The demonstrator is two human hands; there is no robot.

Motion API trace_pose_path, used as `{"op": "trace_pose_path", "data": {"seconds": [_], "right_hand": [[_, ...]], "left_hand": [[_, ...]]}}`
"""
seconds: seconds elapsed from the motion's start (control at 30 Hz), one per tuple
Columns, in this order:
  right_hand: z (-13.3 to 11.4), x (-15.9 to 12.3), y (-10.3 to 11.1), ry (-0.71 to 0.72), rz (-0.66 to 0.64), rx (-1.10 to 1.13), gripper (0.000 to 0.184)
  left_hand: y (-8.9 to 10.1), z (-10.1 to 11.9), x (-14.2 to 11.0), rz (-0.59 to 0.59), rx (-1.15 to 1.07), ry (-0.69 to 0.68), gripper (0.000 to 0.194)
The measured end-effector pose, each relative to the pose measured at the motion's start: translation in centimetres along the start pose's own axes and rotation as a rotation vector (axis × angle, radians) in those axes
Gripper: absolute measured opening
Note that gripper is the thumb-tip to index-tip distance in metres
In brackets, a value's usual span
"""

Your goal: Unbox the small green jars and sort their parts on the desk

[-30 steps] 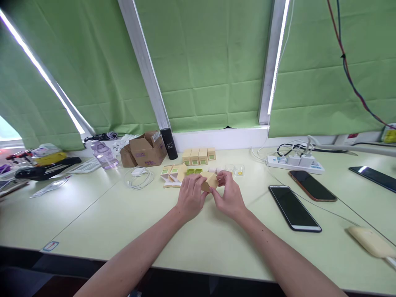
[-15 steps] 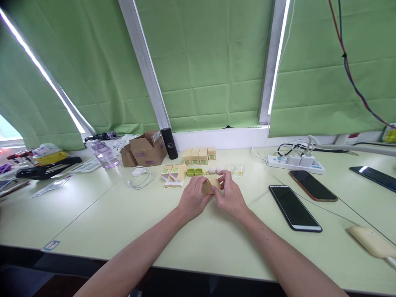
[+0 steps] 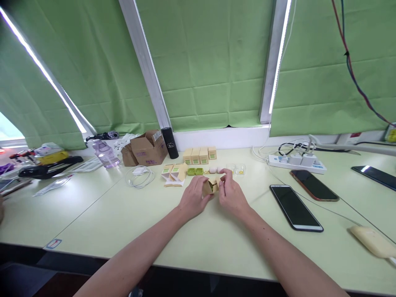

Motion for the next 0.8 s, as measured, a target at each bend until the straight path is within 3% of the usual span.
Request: {"op": "trace_pose_path", "data": {"seconds": [0.2,0.33,0.53,0.67,0.8], "right_hand": [[1.0,0.1,0.2,-0.064,0.044,0.120,0.030],[1.2,0.2,1.0,-0.041,0.140,0.135,0.031],[-0.4,0.6,2.6,0.162,0.269,0.069,0.031],[-1.9,0.5,3.0,0.353,0.264,-0.038,0.034],[-2.5,0.3,2.7,0.451,0.214,-0.081,0.040]], "left_hand": [[0.1,-1.1,0.1,-0.003,-0.067,0.063,0.057],[0.1,-1.4,0.0,-0.003,-0.093,0.080,0.059],[0.4,-1.0,0.2,-0.024,-0.069,0.070,0.046],[0.5,-0.5,0.2,-0.042,-0.027,0.041,0.039],[0.4,-0.5,0.2,-0.045,0.009,0.036,0.042]]}}
Point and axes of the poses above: each hand's wrist, its own x-axis towards the middle knuckle, its own y-axis out of the back of the hand, z = x × y, the point moved 8 cm from there along x, towards the middle knuckle, and after that the axes turned 8 degrees about y, right-handed, at the moved point
